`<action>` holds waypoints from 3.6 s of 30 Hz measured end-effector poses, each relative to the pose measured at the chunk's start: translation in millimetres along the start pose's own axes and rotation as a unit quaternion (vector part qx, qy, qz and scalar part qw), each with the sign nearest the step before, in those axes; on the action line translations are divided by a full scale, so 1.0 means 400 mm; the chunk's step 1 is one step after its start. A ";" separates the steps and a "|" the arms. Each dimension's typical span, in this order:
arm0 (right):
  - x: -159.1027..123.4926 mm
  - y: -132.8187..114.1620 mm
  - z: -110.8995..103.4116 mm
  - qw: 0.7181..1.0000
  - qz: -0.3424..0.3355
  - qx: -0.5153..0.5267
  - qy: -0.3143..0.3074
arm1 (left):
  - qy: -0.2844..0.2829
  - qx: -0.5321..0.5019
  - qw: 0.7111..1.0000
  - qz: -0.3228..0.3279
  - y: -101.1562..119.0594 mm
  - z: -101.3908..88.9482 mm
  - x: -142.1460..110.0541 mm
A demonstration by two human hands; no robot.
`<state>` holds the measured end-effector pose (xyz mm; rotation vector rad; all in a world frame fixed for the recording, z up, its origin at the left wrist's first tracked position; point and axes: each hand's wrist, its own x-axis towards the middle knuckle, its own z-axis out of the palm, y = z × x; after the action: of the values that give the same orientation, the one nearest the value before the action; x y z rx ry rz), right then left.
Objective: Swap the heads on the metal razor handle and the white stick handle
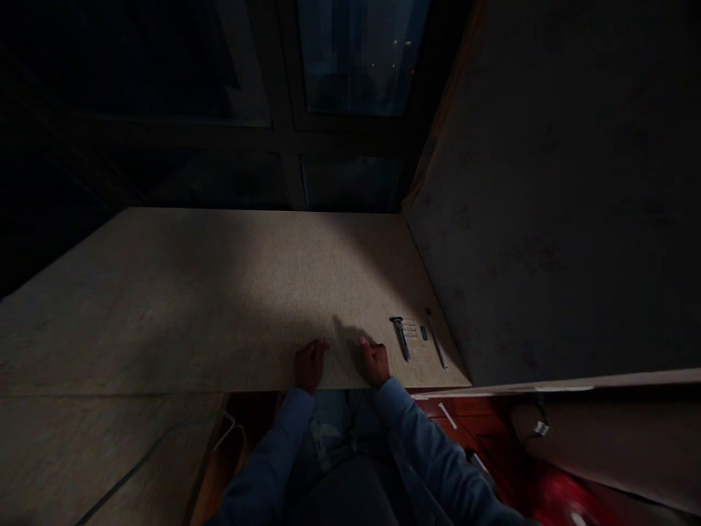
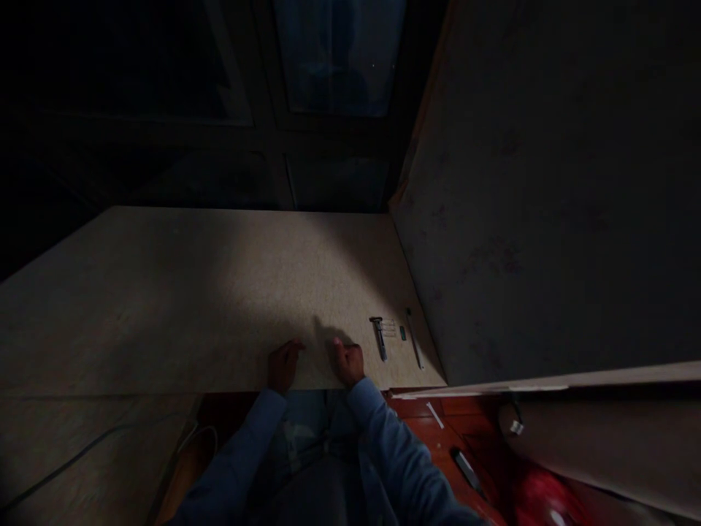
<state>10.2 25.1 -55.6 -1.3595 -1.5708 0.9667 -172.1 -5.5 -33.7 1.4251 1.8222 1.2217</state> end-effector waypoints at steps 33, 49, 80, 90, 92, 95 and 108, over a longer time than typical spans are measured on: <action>0.005 -0.041 -0.009 0.989 -0.070 -0.128 -0.025 | -0.024 -0.002 1.000 0.001 0.004 0.010 0.002; -0.043 -0.078 -0.108 0.989 -0.072 -0.090 -0.091 | -0.038 0.027 0.999 0.004 -0.007 0.008 -0.003; 0.067 -0.019 -0.324 0.905 0.174 -0.375 -0.100 | -0.022 0.044 0.999 0.009 -0.004 0.013 0.006; 0.045 -0.071 -0.227 0.956 0.105 -0.256 -0.100 | -0.048 0.006 0.999 0.005 -0.008 0.014 -0.001; 0.035 -0.089 -0.194 0.965 0.094 -0.212 -0.122 | -0.055 -0.003 0.998 -0.002 -0.005 0.013 -0.002; 0.026 -0.113 -0.146 0.978 0.086 -0.116 -0.152 | -0.059 -0.015 0.998 -0.010 0.002 0.010 -0.004; 0.034 -0.168 0.096 0.970 0.159 -0.014 -0.185 | 0.020 -0.174 0.983 -0.058 0.018 -0.012 -0.011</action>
<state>-50.6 29.3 -5.9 -1.5464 -1.6681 1.4675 -171.2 -10.9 -26.0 1.0921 1.5958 1.4330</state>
